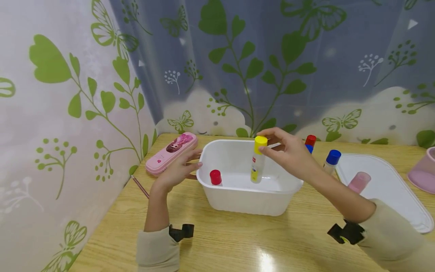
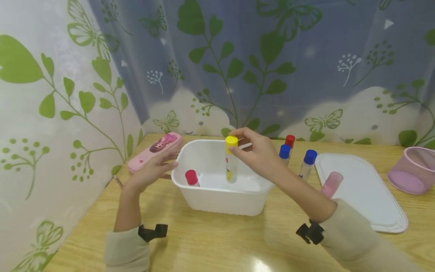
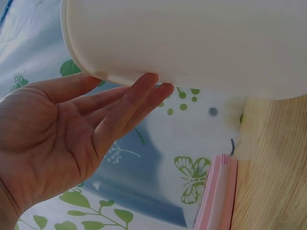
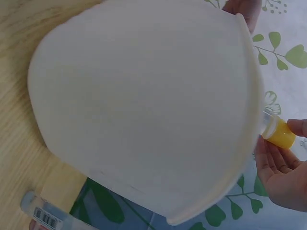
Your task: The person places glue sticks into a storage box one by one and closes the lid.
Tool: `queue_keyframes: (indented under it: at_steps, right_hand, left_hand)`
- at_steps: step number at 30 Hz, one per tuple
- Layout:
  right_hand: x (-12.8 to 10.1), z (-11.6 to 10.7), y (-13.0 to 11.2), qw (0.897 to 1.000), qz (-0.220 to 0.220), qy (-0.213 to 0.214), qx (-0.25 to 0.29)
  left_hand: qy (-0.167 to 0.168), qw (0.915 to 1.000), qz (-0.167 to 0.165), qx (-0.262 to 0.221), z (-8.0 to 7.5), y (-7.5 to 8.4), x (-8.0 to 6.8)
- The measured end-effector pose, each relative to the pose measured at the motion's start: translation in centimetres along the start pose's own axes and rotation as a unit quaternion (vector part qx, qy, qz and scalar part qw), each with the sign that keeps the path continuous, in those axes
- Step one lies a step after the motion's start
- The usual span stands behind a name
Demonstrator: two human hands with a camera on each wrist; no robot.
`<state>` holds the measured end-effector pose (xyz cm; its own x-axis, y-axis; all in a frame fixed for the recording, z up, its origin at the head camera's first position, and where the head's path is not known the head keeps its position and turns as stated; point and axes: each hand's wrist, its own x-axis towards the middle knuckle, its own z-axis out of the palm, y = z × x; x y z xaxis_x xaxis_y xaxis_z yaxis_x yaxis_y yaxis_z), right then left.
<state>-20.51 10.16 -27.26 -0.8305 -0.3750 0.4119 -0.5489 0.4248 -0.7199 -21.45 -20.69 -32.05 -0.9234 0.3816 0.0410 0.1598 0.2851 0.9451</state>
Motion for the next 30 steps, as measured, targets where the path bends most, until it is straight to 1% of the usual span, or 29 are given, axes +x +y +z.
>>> queue_keyframes:
  at_steps: [6,10,17,22,30]
  right_hand:
    - [-0.2,1.3,1.2,1.000,0.014,-0.020,0.003]
    - [-0.4,2.0,1.9,1.000,0.014,-0.026,-0.004]
    - [-0.5,2.9,2.9,0.999,0.008,-0.052,0.012]
    - [-0.4,3.2,3.3,0.996,-0.002,-0.084,0.016]
    - [-0.2,3.3,3.6,0.989,-0.015,-0.143,0.028]
  left_hand:
    - [0.002,1.0000,0.002,0.003,0.2,0.0,0.0]
    - [0.004,0.9999,0.004,0.010,0.3,0.0,0.0]
    - [0.003,0.9999,0.003,0.012,0.3,0.0,0.0]
    - [0.003,1.0000,0.000,0.004,0.2,0.0,0.0]
    - [0.000,1.0000,-0.003,0.002,0.0,0.0,0.1]
